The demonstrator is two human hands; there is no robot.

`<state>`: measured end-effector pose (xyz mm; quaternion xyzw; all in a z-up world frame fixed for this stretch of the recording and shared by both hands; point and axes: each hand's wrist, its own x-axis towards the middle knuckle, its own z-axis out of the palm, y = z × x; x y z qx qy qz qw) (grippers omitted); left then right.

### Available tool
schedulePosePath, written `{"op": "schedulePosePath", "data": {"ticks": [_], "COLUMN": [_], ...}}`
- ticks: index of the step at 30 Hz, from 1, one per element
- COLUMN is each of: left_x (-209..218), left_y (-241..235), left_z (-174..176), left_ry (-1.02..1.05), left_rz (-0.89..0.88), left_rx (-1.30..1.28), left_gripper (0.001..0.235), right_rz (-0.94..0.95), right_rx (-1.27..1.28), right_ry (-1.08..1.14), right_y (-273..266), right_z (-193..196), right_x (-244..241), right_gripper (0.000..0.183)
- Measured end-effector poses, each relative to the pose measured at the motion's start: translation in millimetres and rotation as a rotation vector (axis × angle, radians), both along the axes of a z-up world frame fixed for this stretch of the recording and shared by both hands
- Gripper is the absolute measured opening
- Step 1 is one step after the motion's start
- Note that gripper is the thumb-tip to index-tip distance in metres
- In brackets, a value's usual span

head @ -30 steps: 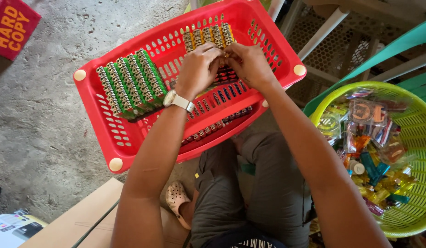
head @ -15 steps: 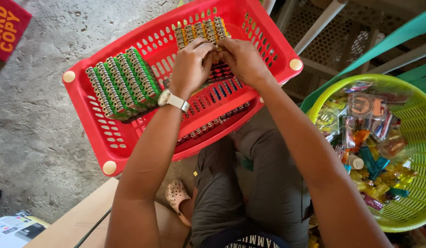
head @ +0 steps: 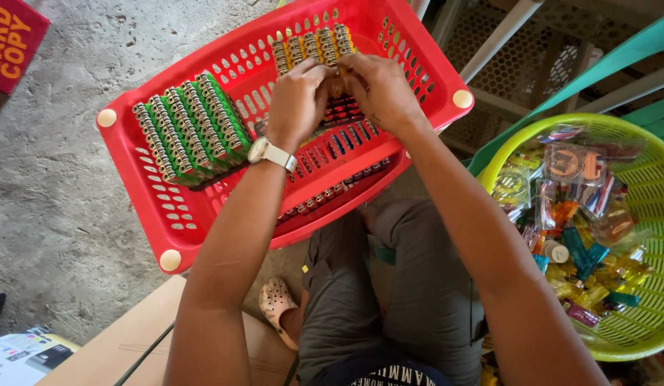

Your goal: Sorting various small retail items like lighters and candies from a basket into a crate for organization.

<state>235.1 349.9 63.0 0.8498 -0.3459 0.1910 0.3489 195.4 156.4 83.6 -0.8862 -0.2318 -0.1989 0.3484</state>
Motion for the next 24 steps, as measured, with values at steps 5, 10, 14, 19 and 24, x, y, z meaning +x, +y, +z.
{"op": "schedulePosePath", "data": {"ticks": [5, 10, 14, 19, 24], "left_x": [-3, -9, -23, -60, -116], "left_y": [1, 7, 8, -25, -93], "left_z": [3, 11, 26, 63, 88], "left_ry": [0.011, -0.042, -0.151, -0.274, -0.349], "left_rz": [0.05, 0.025, -0.056, -0.197, -0.417], "left_rx": [0.024, 0.03, 0.021, 0.166, 0.308], "left_gripper": [0.02, 0.019, 0.02, 0.016, 0.016], "right_rz": [-0.108, -0.146, -0.179, -0.203, -0.303], "right_rx": [-0.034, -0.011, 0.142, 0.148, 0.058], "right_ry": [0.03, 0.002, -0.172, -0.131, -0.279], "right_y": [-4, 1, -7, -58, -143], "right_z": [-8, 1, 6, 26, 38], "right_x": [2, -7, -28, -97, -170], "right_gripper": [0.029, 0.029, 0.029, 0.028, 0.023]}}
